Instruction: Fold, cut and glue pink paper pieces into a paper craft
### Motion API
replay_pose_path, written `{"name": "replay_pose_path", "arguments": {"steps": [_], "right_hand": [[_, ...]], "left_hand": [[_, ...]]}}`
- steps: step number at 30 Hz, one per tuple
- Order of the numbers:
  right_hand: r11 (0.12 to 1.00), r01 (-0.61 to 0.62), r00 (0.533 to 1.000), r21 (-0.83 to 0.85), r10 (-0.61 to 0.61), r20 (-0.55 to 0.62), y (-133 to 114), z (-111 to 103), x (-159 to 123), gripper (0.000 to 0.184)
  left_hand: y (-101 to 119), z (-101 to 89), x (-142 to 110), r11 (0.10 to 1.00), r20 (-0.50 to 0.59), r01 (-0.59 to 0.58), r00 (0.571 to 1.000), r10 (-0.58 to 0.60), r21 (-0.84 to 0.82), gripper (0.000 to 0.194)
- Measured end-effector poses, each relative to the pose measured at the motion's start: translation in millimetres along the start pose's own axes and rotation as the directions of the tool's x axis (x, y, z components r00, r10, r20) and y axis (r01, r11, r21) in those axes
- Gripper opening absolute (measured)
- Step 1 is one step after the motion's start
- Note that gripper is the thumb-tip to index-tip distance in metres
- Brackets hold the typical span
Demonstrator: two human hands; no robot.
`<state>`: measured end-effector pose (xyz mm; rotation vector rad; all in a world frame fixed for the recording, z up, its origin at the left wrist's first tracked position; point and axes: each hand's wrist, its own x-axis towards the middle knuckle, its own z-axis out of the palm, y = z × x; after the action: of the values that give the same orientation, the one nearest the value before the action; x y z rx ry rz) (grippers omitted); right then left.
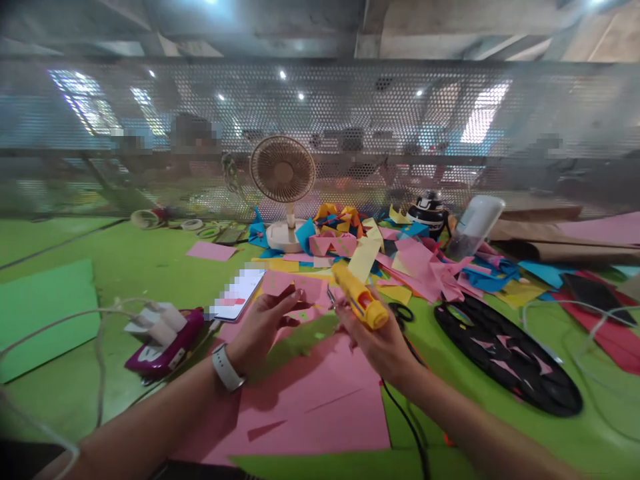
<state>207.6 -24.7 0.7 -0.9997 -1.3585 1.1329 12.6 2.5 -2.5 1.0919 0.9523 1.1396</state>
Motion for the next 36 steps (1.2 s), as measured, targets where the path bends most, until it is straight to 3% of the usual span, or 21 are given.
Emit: {"name": "replay_pose_path", "arguments": {"steps": [3,8,36], "right_hand": [[0.997,-0.009,0.996,-0.077,0.016,0.084,13,2,-6,0.023],[0.995,-0.008,0.995,-0.103,0.018,0.096,27,6,-8,0.019],[0.994,-0.023,0.996,-0.107,0.033,0.089,24,10,-10,0.019]], "left_hand": [[0,-3.3,1,0.999,-0.02,-0.031,0.999,0.031,0.028,0.026],[-2,-1.8,1,1.0,-0.01,-0.02,1.0,0.02,0.014,0.026],[-2,1.3,0,0.999,0.044,-0.031,0.998,0.033,-0.042,0.028]]}}
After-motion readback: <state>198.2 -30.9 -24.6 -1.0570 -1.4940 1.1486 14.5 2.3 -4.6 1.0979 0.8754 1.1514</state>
